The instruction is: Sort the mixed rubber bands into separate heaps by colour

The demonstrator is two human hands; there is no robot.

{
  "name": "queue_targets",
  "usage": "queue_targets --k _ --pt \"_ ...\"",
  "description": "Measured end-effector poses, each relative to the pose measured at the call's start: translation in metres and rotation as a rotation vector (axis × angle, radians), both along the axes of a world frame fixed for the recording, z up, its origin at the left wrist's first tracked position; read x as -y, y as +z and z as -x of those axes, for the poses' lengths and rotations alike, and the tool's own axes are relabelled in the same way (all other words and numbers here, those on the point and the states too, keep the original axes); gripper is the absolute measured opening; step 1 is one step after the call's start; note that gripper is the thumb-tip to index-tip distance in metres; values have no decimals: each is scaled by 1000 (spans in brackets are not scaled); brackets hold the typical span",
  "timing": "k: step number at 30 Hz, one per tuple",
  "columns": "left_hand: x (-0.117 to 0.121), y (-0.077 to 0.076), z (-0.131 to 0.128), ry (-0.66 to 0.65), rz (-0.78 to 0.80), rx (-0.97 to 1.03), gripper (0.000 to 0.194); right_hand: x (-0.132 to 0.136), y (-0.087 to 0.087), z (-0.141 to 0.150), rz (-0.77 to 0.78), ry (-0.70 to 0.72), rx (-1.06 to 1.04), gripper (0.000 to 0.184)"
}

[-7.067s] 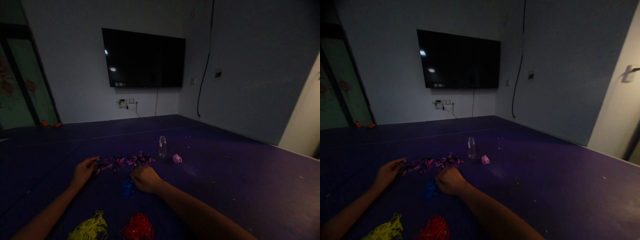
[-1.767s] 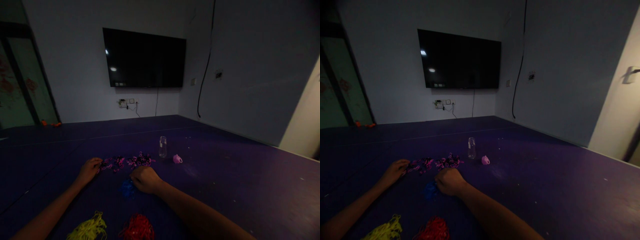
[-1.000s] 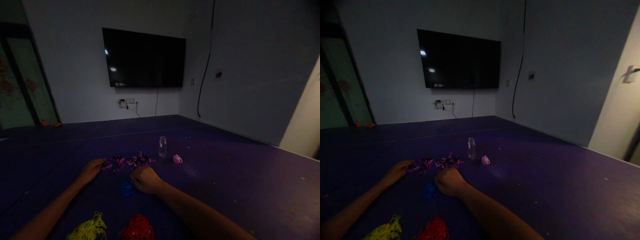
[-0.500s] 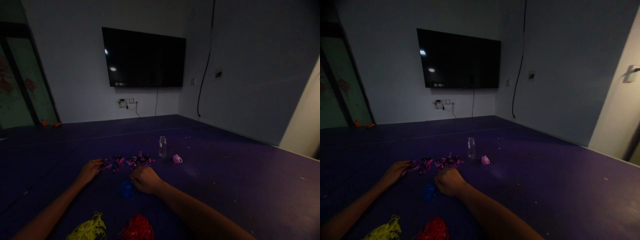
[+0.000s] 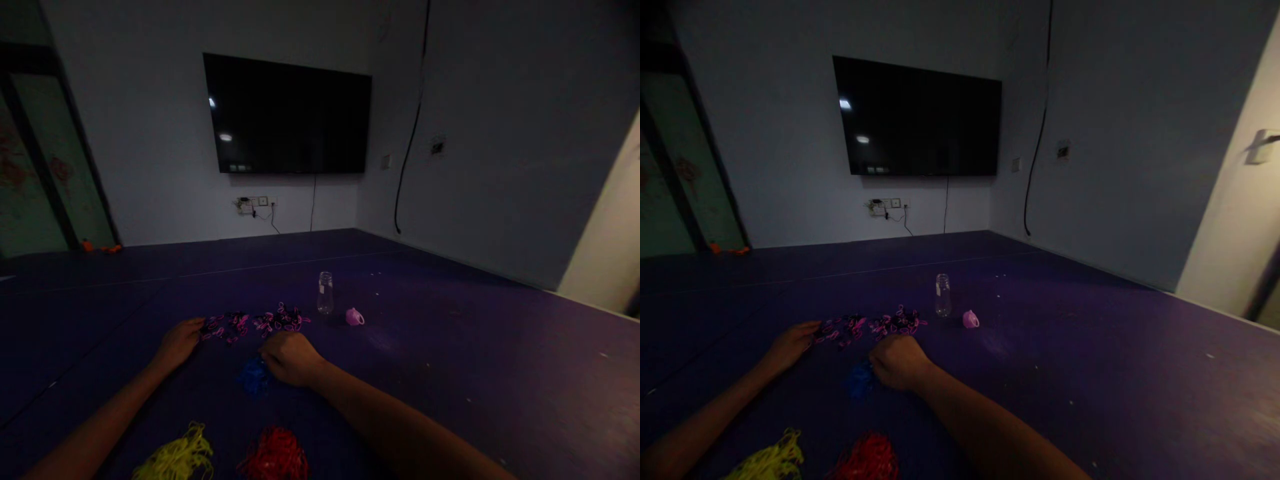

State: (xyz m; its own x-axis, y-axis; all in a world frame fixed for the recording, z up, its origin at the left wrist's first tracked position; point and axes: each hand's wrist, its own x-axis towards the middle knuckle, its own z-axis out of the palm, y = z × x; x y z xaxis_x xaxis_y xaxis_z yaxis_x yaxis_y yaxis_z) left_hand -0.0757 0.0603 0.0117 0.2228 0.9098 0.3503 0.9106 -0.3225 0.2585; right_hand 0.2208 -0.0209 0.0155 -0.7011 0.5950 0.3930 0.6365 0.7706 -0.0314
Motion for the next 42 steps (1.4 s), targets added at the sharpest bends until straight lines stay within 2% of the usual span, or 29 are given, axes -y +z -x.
queue_targets --k 8,14,21,24,27,31,35,39,42 --pt "4 1 -1 110 7 -115 43 -1 -1 -1 -5 6 -2 20" --pt "7 -1 0 67 -58 -112 42 -1 1 -1 1 10 -11 19" --pt "3 0 2 -33 -218 14 40 0 -1 0 22 -26 -11 21" --pt "10 6 -4 -50 -309 116 39 0 0 1 9 -30 -8 21" --pt "23 14 -19 -67 -329 250 39 0 1 1 -23 -81 -21 22" --pt "45 23 -53 -199 -157 365 32 0 3 0 -23 -224 -83 24" --pt "65 27 -83 -365 64 396 17 1 4 -1 19 -277 -156 23" --pt "73 26 -92 -385 203 447 11 2 5 0 5 -293 -136 24" --pt "75 27 -92 -410 269 465 16 3 5 1 -2 -292 -116 26"
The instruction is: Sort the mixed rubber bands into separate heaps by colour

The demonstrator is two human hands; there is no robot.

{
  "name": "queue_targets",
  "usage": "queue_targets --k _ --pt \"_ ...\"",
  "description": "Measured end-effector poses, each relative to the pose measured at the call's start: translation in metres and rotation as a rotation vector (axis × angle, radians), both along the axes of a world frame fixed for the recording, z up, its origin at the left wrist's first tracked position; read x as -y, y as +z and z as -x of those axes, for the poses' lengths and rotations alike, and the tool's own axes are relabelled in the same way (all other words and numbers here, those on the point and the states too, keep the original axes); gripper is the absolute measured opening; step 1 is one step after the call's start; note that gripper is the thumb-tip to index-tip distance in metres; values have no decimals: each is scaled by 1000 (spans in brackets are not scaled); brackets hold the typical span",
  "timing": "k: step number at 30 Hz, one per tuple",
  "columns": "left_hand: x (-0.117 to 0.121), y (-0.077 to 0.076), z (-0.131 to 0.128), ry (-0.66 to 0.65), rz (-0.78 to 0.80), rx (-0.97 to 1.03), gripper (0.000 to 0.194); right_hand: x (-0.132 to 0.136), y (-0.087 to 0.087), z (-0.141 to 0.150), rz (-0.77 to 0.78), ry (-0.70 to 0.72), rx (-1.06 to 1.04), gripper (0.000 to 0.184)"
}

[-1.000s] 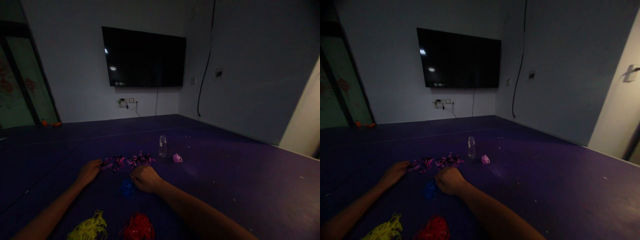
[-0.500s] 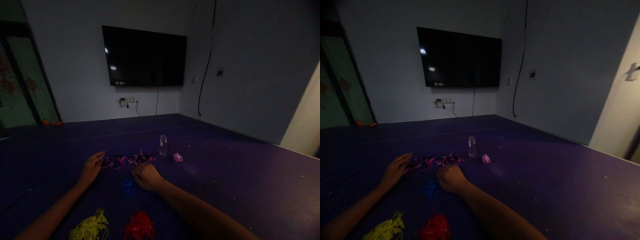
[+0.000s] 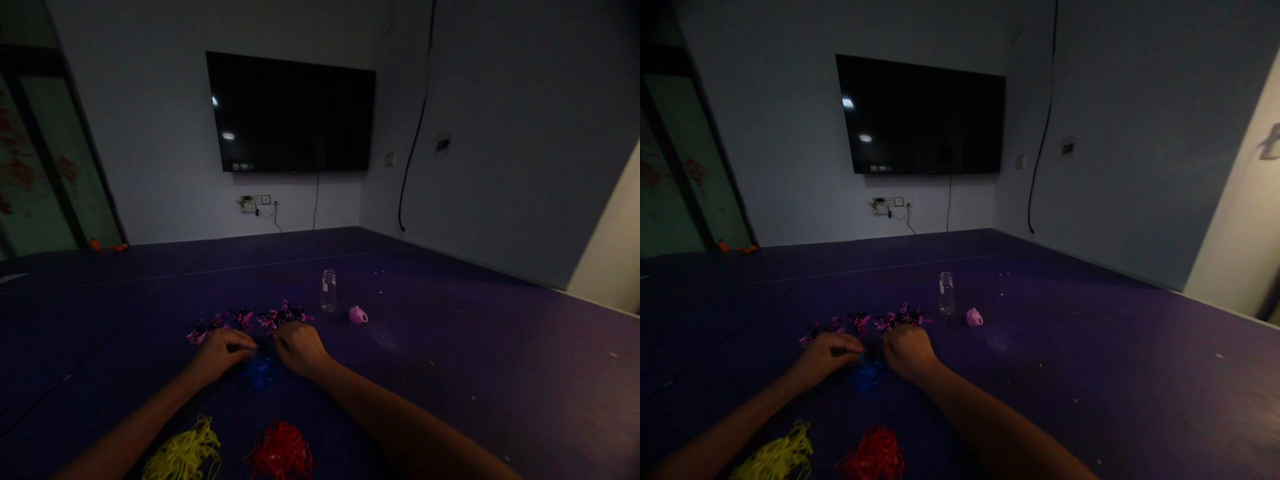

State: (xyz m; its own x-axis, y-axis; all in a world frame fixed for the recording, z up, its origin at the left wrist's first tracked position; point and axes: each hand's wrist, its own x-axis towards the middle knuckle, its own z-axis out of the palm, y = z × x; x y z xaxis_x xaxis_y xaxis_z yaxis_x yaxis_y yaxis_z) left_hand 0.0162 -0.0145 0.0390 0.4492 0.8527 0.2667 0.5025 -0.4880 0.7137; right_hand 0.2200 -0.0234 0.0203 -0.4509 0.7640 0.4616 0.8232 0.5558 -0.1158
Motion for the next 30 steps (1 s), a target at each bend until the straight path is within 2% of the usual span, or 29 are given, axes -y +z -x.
queue_targets --k 10,13,16,18,20,24,27,30 --pt "8 12 1 -127 -94 -111 24 -3 -2 -2 22 27 10 24" --pt "1 10 6 -24 -187 -85 27 -2 -2 -1 17 32 2 25" --pt "-15 5 23 242 -381 -49 34 -1 -1 -1 19 29 12 27" --pt "-28 0 43 395 -517 -126 36 -1 -1 0 27 23 30 28" --pt "-42 -7 64 453 -583 -258 35 -2 -1 0 28 30 51 28" --pt "-61 -23 91 477 -536 -400 38 -5 -5 0 11 81 65 26" --pt "-66 -32 91 422 -483 -483 39 -7 -7 0 1 156 45 34" --pt "-65 -36 87 360 -459 -518 39 -6 -8 0 -5 219 30 35"
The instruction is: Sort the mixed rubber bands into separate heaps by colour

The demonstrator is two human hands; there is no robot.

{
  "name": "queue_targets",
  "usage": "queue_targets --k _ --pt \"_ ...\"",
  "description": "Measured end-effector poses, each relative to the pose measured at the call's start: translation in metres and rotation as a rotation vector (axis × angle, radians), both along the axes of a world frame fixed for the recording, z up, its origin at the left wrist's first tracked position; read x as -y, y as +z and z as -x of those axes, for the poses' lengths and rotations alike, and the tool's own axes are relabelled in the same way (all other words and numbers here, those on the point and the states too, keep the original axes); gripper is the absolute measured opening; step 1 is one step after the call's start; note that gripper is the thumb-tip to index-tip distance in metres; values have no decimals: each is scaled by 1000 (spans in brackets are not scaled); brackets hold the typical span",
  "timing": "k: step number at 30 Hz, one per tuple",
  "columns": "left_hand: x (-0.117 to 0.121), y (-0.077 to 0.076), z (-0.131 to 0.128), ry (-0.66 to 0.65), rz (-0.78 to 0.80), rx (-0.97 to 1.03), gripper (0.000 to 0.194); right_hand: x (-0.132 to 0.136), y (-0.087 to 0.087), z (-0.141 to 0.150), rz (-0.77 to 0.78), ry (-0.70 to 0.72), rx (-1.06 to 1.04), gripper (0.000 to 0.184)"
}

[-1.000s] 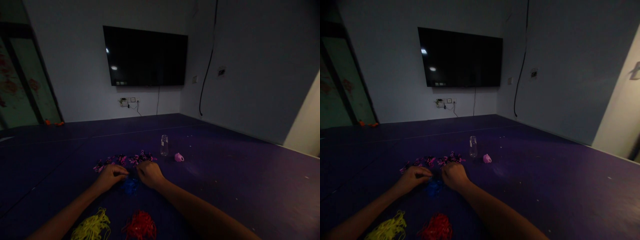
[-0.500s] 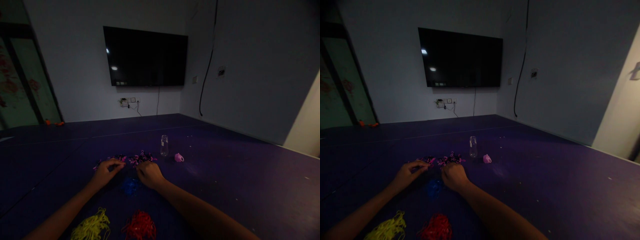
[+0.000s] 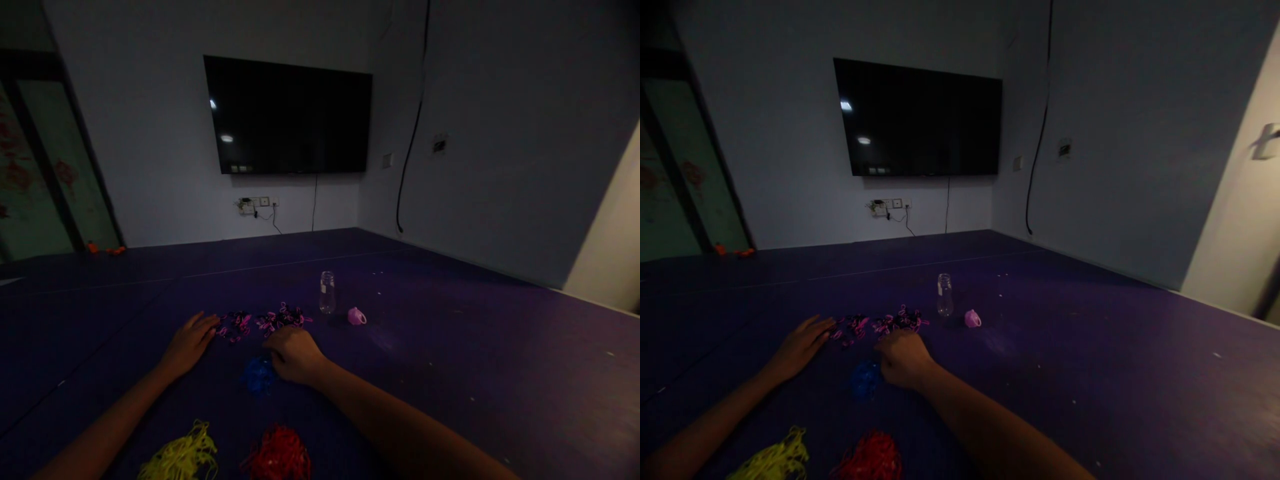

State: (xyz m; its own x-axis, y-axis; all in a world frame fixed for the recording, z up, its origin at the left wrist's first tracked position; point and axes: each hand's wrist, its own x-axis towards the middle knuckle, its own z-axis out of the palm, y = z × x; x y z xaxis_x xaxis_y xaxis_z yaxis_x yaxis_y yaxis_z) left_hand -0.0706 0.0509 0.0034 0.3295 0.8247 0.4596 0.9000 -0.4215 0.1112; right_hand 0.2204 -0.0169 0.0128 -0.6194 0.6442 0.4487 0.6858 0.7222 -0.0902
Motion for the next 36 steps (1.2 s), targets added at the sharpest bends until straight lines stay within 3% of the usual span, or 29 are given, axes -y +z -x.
queue_targets --k 11,22,28,36 --pt "7 12 -7 -68 -45 30 45 -1 -1 -1 -5 -3 33 29" --pt "18 21 -11 150 -91 58 44 2 2 -1 0 3 45 28" --pt "10 14 -10 -29 -94 89 40 3 3 -1 5 -6 53 27" --pt "4 6 -7 -45 -36 16 45 2 3 -1 -6 -3 56 25"
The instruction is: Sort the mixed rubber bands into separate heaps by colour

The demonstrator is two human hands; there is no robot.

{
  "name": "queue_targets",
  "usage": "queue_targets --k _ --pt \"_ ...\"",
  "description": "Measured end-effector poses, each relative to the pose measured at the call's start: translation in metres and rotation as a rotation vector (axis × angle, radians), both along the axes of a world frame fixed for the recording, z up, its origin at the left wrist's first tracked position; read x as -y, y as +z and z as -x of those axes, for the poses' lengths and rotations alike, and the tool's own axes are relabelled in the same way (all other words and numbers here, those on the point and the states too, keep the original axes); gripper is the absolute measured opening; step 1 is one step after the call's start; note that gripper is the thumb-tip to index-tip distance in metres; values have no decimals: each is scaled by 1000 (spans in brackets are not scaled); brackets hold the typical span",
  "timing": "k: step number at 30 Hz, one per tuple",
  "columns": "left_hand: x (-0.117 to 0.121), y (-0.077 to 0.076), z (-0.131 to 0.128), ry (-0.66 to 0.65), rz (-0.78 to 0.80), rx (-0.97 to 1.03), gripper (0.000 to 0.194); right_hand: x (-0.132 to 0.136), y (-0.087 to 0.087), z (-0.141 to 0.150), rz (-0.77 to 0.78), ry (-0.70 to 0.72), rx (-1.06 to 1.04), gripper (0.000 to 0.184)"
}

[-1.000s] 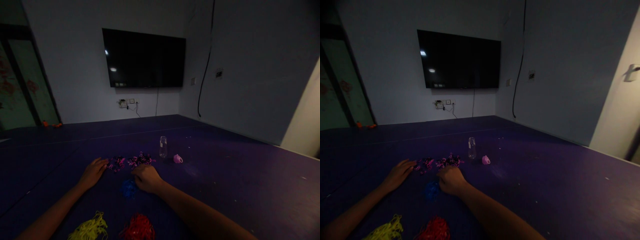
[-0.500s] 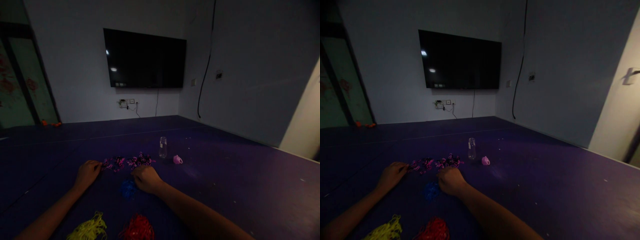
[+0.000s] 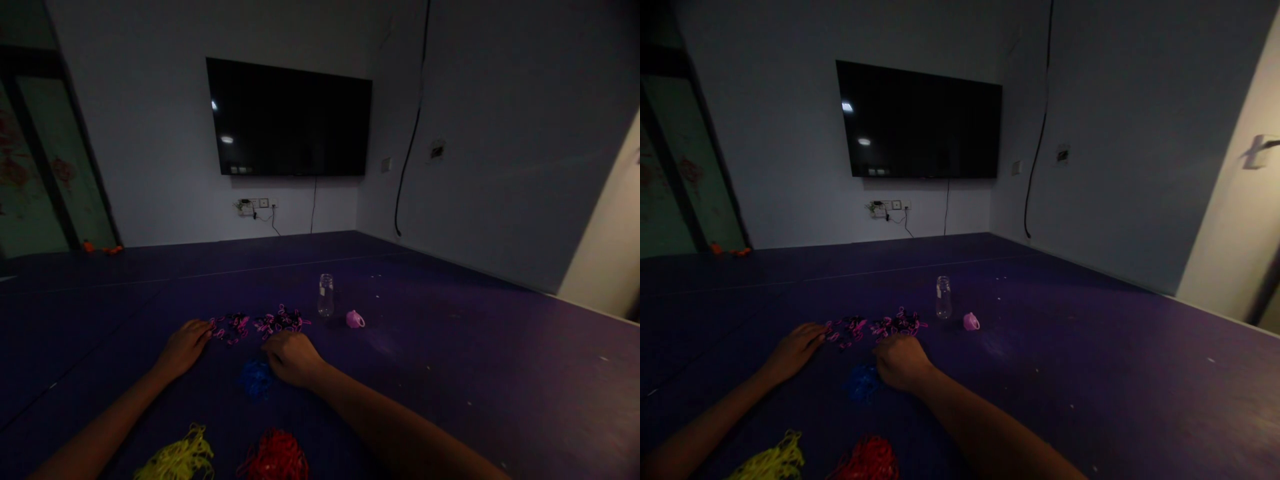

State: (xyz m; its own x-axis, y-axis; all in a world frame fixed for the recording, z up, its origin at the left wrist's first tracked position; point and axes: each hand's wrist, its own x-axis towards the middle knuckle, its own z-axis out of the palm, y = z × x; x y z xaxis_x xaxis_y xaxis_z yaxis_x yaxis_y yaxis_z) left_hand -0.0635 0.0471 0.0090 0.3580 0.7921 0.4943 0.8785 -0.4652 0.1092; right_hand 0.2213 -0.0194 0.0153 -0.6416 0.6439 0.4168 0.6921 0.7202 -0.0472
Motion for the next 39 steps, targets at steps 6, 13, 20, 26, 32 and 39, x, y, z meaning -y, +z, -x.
queue_targets --k 6,13,20,26,32,39 --pt "-2 0 1 -32 -18 16 44 -3 -3 0 -10 6 4 26" --pt "-2 -1 1 9 -50 -17 47 -3 -3 0 3 -2 8 27" --pt "-2 0 0 -15 -72 -12 46 -1 0 0 11 -9 3 29" --pt "-6 -3 3 -7 -42 -44 50 1 1 0 9 -8 20 27" --pt "-5 -4 2 5 -31 -9 48 0 0 0 -3 -4 16 28" --pt "0 0 -1 -12 -45 34 43 -1 -1 0 4 2 26 26"
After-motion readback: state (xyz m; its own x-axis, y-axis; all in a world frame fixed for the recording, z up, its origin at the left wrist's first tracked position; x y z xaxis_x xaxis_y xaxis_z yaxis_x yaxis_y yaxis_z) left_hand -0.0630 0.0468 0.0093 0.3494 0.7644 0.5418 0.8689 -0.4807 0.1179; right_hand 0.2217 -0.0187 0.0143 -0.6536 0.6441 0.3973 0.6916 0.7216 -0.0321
